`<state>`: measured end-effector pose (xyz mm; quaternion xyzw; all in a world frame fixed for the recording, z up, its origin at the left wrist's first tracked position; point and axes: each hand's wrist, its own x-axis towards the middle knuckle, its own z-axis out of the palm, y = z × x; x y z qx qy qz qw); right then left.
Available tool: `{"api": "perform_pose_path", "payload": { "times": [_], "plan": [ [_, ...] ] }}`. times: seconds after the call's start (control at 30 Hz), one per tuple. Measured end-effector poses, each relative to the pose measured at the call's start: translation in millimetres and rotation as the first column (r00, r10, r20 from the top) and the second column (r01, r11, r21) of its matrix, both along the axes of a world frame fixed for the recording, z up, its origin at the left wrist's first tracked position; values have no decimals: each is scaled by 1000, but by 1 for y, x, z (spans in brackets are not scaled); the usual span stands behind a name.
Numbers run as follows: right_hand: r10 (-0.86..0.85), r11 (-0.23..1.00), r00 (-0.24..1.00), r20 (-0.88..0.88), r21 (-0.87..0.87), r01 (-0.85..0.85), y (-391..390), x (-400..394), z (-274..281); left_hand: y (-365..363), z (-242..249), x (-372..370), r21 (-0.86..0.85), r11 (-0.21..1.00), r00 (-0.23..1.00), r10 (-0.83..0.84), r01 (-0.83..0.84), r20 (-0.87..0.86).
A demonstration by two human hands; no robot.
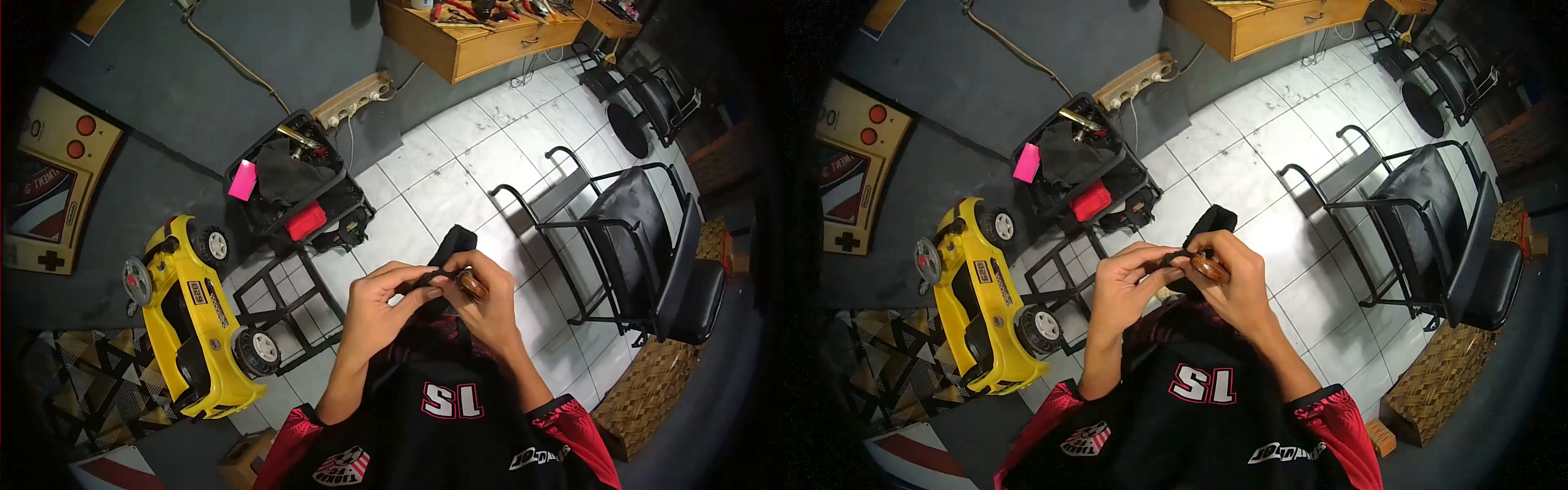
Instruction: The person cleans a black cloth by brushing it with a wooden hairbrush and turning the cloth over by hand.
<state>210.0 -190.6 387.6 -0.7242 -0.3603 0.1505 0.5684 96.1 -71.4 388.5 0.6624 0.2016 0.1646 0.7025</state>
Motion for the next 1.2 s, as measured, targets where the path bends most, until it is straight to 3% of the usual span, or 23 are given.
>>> {"api": "perform_pose_path", "payload": {
  "times": [0.03,0.07,0.1,0.13,0.2,0.23,0.27,0.33,0.4,0.47,0.5,0.53,0.6,0.67,0.73,0.77,0.8,0.87,1.0,1.07,1.13,1.17,1.2],
  "plan": [
    [0,1000,1000,0,0,0,-1,4,1,4,0,-3,22,1000,1000,-19,18,3],
    [118,991,992,37,-64,-116,-3,12,2,9,3,-5,23,1000,1000,-19,18,3],
    [236,965,970,66,-132,-226,-5,19,3,14,7,-6,164,986,1000,-9,5,23],
    [236,965,969,66,-132,-226,-9,27,-2,19,10,-8,302,953,999,-1,-12,44],
    [289,886,948,137,-412,-210,-15,40,-14,26,13,-10,307,945,991,84,-112,102],
    [235,877,961,145,-457,-146,-16,42,-14,30,15,-11,408,896,985,155,-174,80],
    [238,877,960,147,-457,-147,-17,43,-14,33,15,-10,506,831,971,229,-231,66],
    [212,913,953,216,-391,-114,-19,43,-13,33,1,-8,516,809,955,287,-282,73],
    [214,925,960,178,-354,-141,-22,44,0,35,-7,-6,500,763,906,404,-410,128],
    [227,956,944,238,-238,-170,-25,42,8,35,-6,-7,510,761,904,420,-402,86],
    [204,970,900,385,-206,-132,-25,41,6,34,-10,-6,458,782,900,423,-423,108],
    [205,970,900,385,-206,-133,-27,39,10,33,-12,-4,405,800,894,428,-442,131],
    [97,984,831,547,-180,3,-28,34,28,34,-12,1,381,820,904,384,-427,188],
    [44,970,812,582,-220,104,-31,37,39,32,-18,1,340,817,885,415,-465,212],
    [87,921,845,528,-366,133,-32,49,36,31,-17,0,371,803,884,441,-466,158],
    [93,916,879,467,-386,109,-32,55,31,31,-17,2,480,744,882,440,-465,171],
    [100,936,864,494,-341,86,-32,58,30,31,-18,4,582,671,879,438,-458,187],
    [27,987,900,434,-153,45,-29,59,22,31,-19,6,596,654,877,429,-466,216],
    [3,995,957,291,-99,27,-30,56,27,29,-23,14,583,630,859,388,-512,335],
    [-12,1000,992,-122,-13,10,-32,50,38,27,-25,11,541,645,841,381,-540,386],
    [-17,1000,954,-301,-26,10,-38,48,40,29,-22,4,495,760,906,321,-421,278],
    [72,994,982,-174,-69,-85,-43,51,39,31,-19,-2,492,763,906,321,-419,275],
    [166,978,985,-48,-122,-171,-47,55,38,33,-14,-11,458,845,960,225,-277,165]
  ]
}}
